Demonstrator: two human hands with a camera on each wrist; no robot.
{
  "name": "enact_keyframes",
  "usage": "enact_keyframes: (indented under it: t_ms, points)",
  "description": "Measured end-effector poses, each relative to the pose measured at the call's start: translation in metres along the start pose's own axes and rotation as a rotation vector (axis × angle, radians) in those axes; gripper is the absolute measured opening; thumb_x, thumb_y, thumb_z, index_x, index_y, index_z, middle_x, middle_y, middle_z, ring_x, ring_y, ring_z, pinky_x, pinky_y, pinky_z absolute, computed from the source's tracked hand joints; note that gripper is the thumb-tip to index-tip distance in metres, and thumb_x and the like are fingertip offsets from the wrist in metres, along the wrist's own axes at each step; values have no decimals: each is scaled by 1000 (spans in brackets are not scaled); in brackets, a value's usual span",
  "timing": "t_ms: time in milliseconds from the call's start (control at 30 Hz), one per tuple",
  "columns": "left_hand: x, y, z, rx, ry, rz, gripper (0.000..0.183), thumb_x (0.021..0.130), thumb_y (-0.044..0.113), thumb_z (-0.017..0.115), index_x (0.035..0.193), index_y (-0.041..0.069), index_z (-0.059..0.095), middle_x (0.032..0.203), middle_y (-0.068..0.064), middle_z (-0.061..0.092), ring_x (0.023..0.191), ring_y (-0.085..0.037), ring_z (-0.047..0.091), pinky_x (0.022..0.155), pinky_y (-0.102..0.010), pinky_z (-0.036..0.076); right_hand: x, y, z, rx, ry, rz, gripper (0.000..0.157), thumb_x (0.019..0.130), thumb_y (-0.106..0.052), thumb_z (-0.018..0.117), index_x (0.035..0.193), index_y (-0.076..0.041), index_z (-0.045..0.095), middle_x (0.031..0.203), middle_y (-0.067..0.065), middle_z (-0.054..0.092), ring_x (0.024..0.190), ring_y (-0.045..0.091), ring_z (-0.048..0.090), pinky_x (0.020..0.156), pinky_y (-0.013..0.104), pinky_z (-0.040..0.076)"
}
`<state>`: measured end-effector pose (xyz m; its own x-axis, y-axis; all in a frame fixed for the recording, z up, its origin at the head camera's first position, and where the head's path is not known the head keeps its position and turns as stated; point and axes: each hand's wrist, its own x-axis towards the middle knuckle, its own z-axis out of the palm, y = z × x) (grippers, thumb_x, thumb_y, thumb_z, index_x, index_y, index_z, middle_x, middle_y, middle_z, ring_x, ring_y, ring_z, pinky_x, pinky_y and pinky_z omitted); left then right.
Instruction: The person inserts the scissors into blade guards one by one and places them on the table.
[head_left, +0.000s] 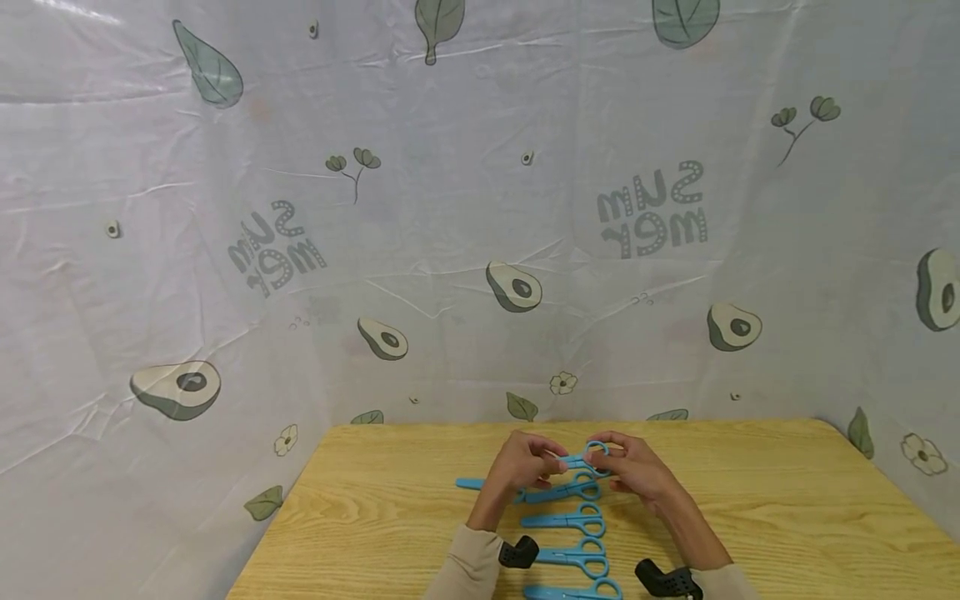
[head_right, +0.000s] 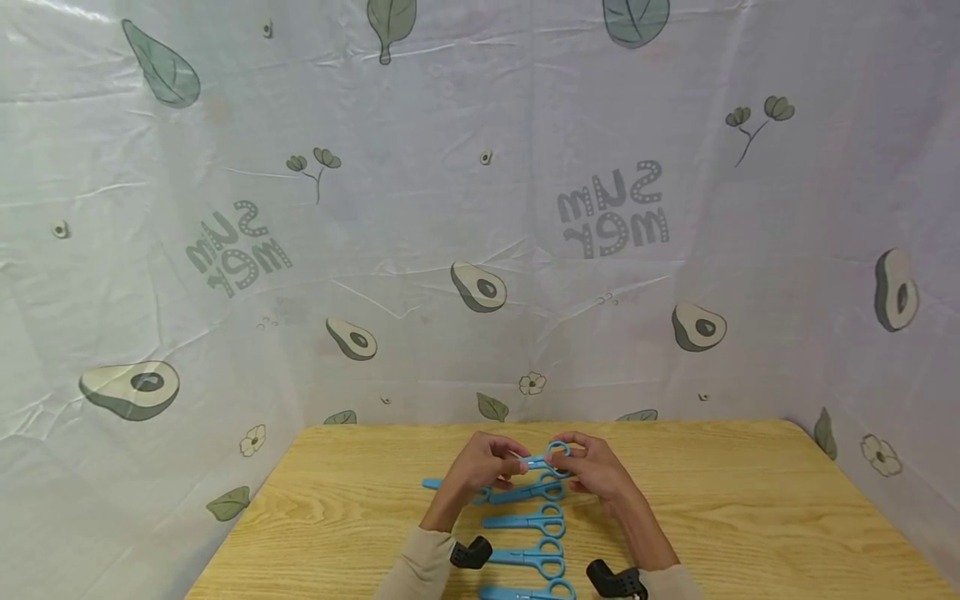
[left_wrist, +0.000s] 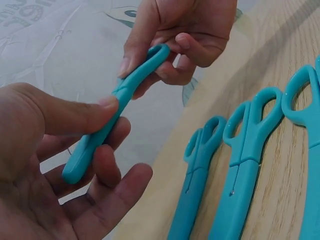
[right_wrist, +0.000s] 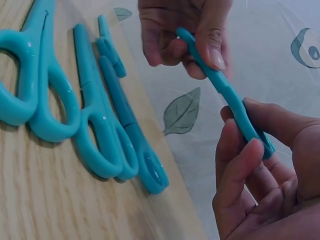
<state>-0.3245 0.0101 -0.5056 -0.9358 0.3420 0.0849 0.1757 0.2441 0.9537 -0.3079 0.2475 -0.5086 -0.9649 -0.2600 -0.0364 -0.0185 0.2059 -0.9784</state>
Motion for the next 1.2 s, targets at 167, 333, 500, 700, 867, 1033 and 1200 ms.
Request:
enact_keyframes:
  t_ms: [167, 333, 500, 700, 867, 1033, 1200]
  points:
    - [3, 1, -3, 0, -29, 4, 14, 97, 13, 80, 109, 8, 83, 84, 1, 75, 77, -32, 75, 67, -33, 65, 0, -2, -3, 6, 10, 8, 60, 106, -33, 70, 151, 1, 50, 97, -3, 74, 92, 14, 67, 76, 34, 58]
    - [3, 3, -7, 6, -33, -1, 18, 98, 18, 80, 114, 8, 83, 91, -6, 78, 81, -34, 75, 70, -34, 66, 2, -1, -3, 40, 27, 28, 62, 106, -34, 71, 153, 0, 50, 94, -4, 73, 89, 12, 70, 73, 29, 60]
    - [1, 2, -8, -2, -21, -19, 21, 99, 20, 80, 115, 6, 82, 100, -19, 78, 76, -22, 69, 71, -35, 66, 3, -1, -1, 45, 38, 39, 61, 106, -34, 70, 153, -1, 50, 96, -3, 72, 90, 14, 70, 73, 29, 60]
    - [2, 2, -10, -6, -25, -30, 22, 100, 22, 79, 115, 7, 82, 103, -20, 79, 81, -28, 73, 73, -36, 66, 4, -1, -4, 43, 34, 45, 62, 107, -35, 70, 154, -1, 50, 98, -2, 72, 92, 15, 69, 75, 31, 60]
    - [3, 3, -16, -12, -16, -42, 25, 100, 24, 79, 117, 5, 81, 96, -5, 79, 86, -30, 74, 75, -38, 67, 6, -1, -12, 62, 24, 43, 63, 108, -34, 68, 156, 1, 47, 99, -3, 75, 95, 15, 72, 77, 29, 61]
    - [3, 2, -25, -14, -11, -48, 28, 101, 25, 78, 121, 5, 80, 103, -7, 80, 95, -38, 75, 79, -41, 67, 7, 0, -19, 93, 41, 43, 67, 108, -33, 68, 159, 2, 43, 105, -3, 76, 94, 10, 75, 77, 26, 62]
    - [3, -3, -37, -40, -5, -53, 39, 102, 26, 75, 132, 1, 73, 116, -11, 78, 109, -47, 73, 85, -45, 66, 7, 4, -29, 102, 61, 42, 67, 108, -33, 68, 160, 0, 41, 110, -2, 73, 99, 10, 76, 76, 25, 62]
